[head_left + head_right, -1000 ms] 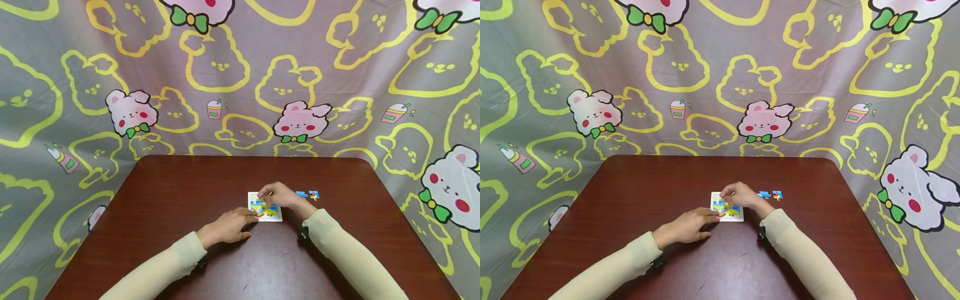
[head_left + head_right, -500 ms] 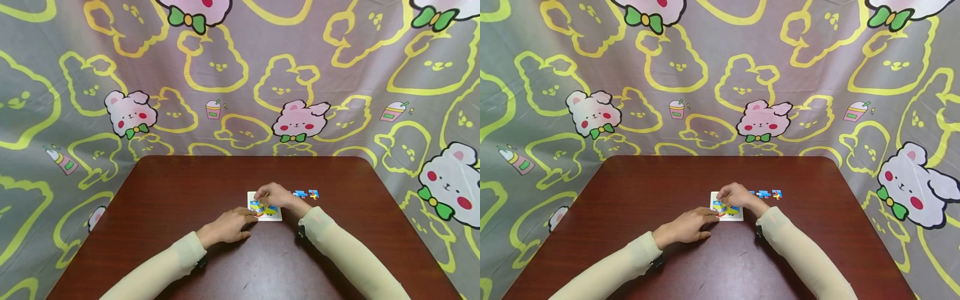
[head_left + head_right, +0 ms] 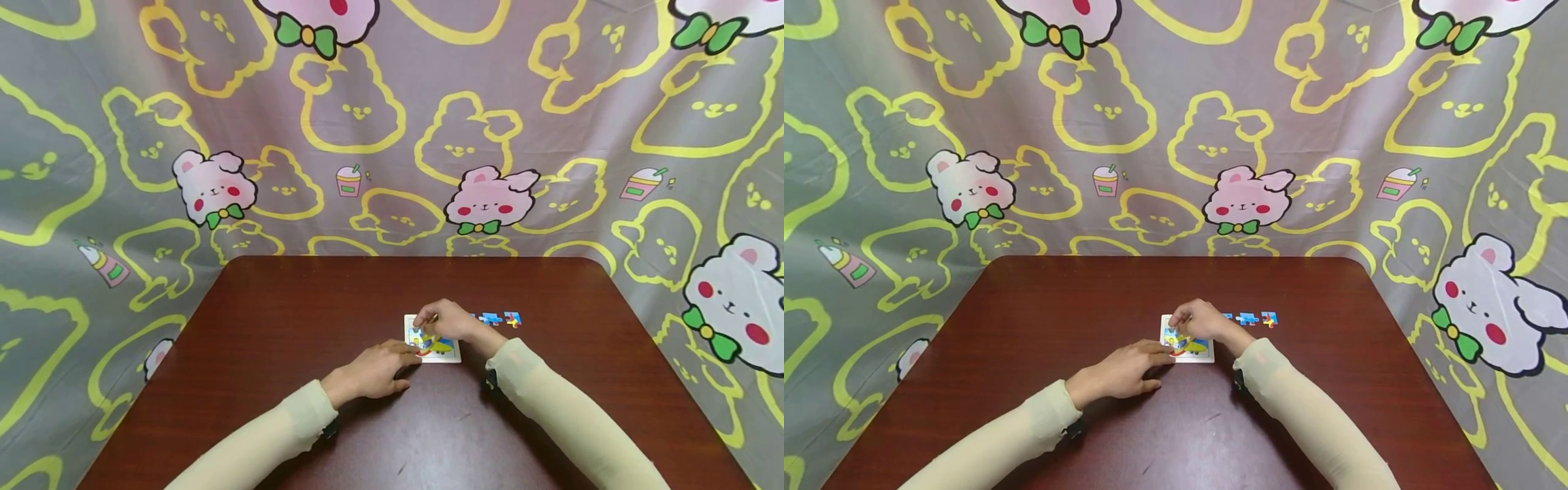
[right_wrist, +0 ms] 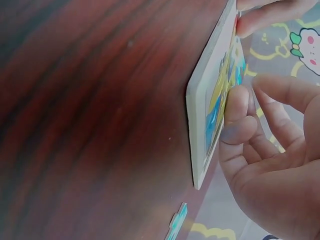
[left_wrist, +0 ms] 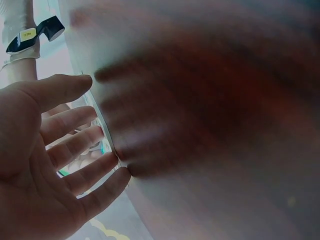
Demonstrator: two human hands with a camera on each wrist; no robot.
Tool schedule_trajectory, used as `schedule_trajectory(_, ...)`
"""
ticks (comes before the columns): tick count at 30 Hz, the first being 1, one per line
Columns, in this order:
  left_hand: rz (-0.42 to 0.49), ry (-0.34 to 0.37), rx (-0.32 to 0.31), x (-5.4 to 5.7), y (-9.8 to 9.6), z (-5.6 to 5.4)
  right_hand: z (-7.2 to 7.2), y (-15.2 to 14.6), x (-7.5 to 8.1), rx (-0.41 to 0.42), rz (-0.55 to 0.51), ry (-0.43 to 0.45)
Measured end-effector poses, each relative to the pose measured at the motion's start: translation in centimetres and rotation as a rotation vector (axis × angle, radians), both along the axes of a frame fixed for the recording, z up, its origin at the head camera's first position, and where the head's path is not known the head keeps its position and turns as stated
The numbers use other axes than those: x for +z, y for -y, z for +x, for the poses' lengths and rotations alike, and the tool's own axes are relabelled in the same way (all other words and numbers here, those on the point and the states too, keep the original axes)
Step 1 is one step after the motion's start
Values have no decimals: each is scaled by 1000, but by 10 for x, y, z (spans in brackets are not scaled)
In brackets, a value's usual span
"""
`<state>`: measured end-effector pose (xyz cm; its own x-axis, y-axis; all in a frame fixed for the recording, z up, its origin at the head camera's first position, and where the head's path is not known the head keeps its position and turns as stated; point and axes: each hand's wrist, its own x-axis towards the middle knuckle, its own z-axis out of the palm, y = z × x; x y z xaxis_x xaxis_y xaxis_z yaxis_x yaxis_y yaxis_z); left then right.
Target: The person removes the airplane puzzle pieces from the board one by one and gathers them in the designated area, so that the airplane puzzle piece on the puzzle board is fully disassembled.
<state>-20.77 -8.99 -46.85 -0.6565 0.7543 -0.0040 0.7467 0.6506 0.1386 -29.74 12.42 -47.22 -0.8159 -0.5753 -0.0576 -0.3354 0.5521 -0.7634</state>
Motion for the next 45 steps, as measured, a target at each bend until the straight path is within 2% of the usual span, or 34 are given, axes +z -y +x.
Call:
schedule_trajectory(15, 21, -18, -22, -2, 1, 0, 0, 5, -2, -65, 18, -19)
schedule_trajectory(26, 22, -25, -20, -3, 1, 0, 1, 5, -3, -63, 23, -12)
schedule_trajectory(38, 24, -18, -23, -5, 2, -1, 0, 4, -5, -20, -2, -56)
schedule_trajectory(45, 22, -3, -15, -3, 2, -1, -2, 3, -5, -34, -26, -28)
